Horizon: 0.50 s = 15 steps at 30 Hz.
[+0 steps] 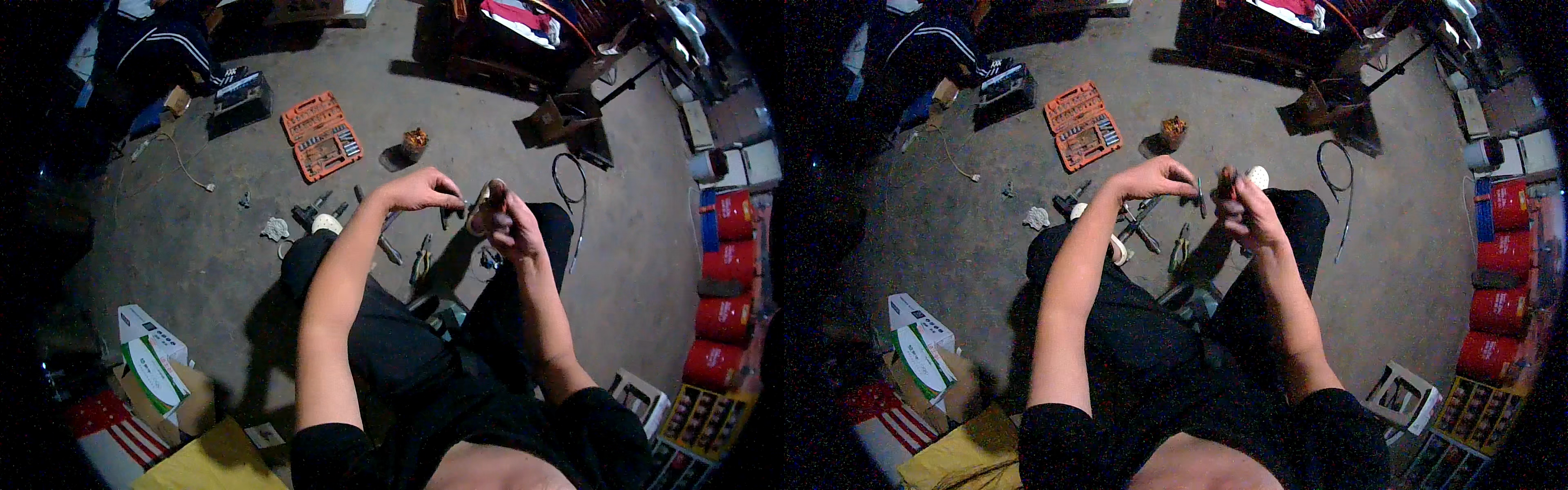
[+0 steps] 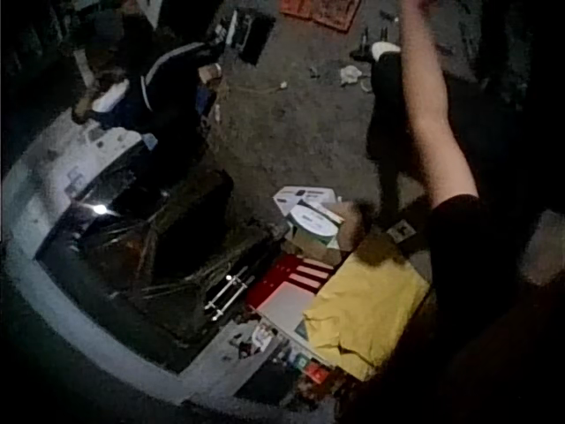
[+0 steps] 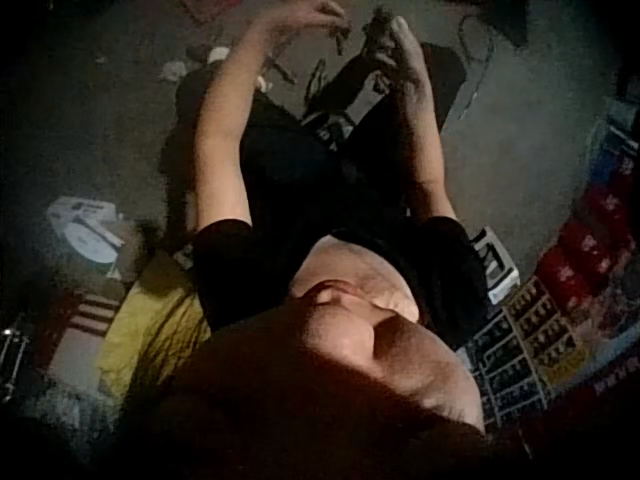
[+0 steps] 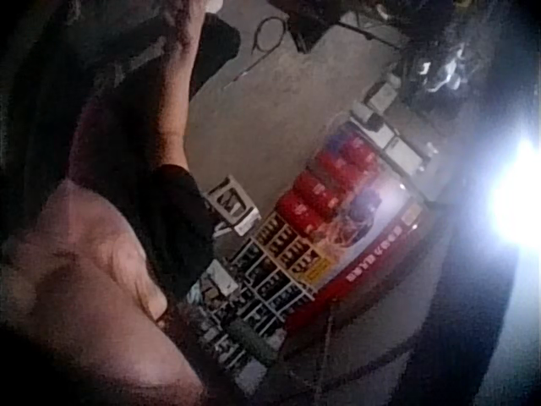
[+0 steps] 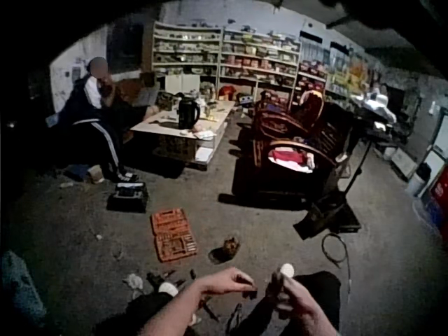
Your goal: The person sits on the floor and assembles a small mechanical device using a screwdriver and pliers. They insert a threaded rod into a cylindrical housing, tighten a screw, and then wrap a copper coil around the assembly.
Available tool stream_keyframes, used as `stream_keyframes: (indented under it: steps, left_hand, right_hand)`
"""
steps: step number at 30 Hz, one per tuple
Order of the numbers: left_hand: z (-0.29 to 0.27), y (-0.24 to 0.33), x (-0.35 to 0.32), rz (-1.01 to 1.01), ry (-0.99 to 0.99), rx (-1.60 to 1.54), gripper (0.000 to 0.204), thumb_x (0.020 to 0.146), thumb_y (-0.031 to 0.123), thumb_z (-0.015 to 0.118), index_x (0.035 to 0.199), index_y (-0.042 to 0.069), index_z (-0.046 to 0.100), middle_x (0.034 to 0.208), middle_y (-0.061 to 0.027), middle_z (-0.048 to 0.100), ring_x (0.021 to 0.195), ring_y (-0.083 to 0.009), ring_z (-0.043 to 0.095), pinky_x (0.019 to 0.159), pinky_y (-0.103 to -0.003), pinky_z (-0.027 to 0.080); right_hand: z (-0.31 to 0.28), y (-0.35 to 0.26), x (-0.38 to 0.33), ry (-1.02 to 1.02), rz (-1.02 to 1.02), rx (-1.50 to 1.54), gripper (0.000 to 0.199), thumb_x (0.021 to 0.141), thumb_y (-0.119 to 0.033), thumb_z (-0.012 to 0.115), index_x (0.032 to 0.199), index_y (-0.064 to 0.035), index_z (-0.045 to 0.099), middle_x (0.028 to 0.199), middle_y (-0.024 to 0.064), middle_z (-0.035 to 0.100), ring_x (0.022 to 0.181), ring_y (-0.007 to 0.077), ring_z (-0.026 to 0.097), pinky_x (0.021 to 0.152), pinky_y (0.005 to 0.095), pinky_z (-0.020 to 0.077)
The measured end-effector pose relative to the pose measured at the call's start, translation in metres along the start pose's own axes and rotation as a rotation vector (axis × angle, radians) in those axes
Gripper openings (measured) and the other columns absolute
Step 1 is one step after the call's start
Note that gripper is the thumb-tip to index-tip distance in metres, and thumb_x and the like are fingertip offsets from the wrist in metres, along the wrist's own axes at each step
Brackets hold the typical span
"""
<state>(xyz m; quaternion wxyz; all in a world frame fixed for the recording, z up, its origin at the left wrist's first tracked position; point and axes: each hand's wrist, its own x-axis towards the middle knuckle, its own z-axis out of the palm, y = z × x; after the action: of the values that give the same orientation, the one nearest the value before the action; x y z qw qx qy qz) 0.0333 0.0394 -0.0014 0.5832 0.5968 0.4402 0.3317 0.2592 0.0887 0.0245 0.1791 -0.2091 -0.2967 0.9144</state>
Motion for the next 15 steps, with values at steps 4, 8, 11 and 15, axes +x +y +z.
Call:
stream_keyframes:
  steps: [4,8,11,15]
  left_hand:
    - [-0.013,0.001,0.000,0.040,0.088,-0.086,0.020,0.079,0.019,0.066,0.082,0.000,0.066,0.074,-0.0005,0.063,0.071,-0.0062,0.054,0.066,-0.023,0.043]
    - [-0.014,0.019,-0.009,0.079,0.127,-0.177,0.019,0.079,0.017,0.066,0.082,-0.002,0.066,0.076,-0.0025,0.065,0.072,-0.0075,0.057,0.067,-0.023,0.045]
    - [-0.008,0.023,-0.013,0.043,0.036,-0.060,0.021,0.080,0.019,0.066,0.083,-0.002,0.066,0.074,0.0001,0.062,0.070,-0.0061,0.054,0.065,-0.022,0.043]
    - [-0.010,0.016,-0.005,0.002,0.012,-0.132,0.022,0.081,0.021,0.065,0.084,-0.001,0.066,0.075,0.0025,0.061,0.070,-0.0055,0.052,0.066,-0.022,0.042]
  right_hand:
    - [-0.010,-0.010,-0.016,-0.087,0.113,-0.767,0.023,0.087,-0.025,0.053,0.098,-0.0066,0.046,0.076,0.0030,0.049,0.062,0.0099,0.044,0.047,0.0230,0.0336]
    - [0.002,0.010,0.014,0.455,-0.362,-1.421,0.023,0.089,-0.017,0.051,0.082,-0.0001,0.037,0.068,0.0062,0.047,0.058,0.0165,0.045,0.051,0.0311,0.0389]
    - [0.013,0.000,0.019,0.711,-0.461,-0.553,0.016,0.093,-0.022,0.044,0.095,-0.0062,0.046,0.067,0.0002,0.044,0.051,0.0084,0.040,0.039,0.0225,0.0297]
    - [-0.006,-0.013,-0.005,-0.301,-0.115,0.208,0.028,0.091,-0.028,0.049,0.107,-0.0055,0.052,0.072,-0.0007,0.044,0.056,0.0069,0.040,0.041,0.0183,0.0314]
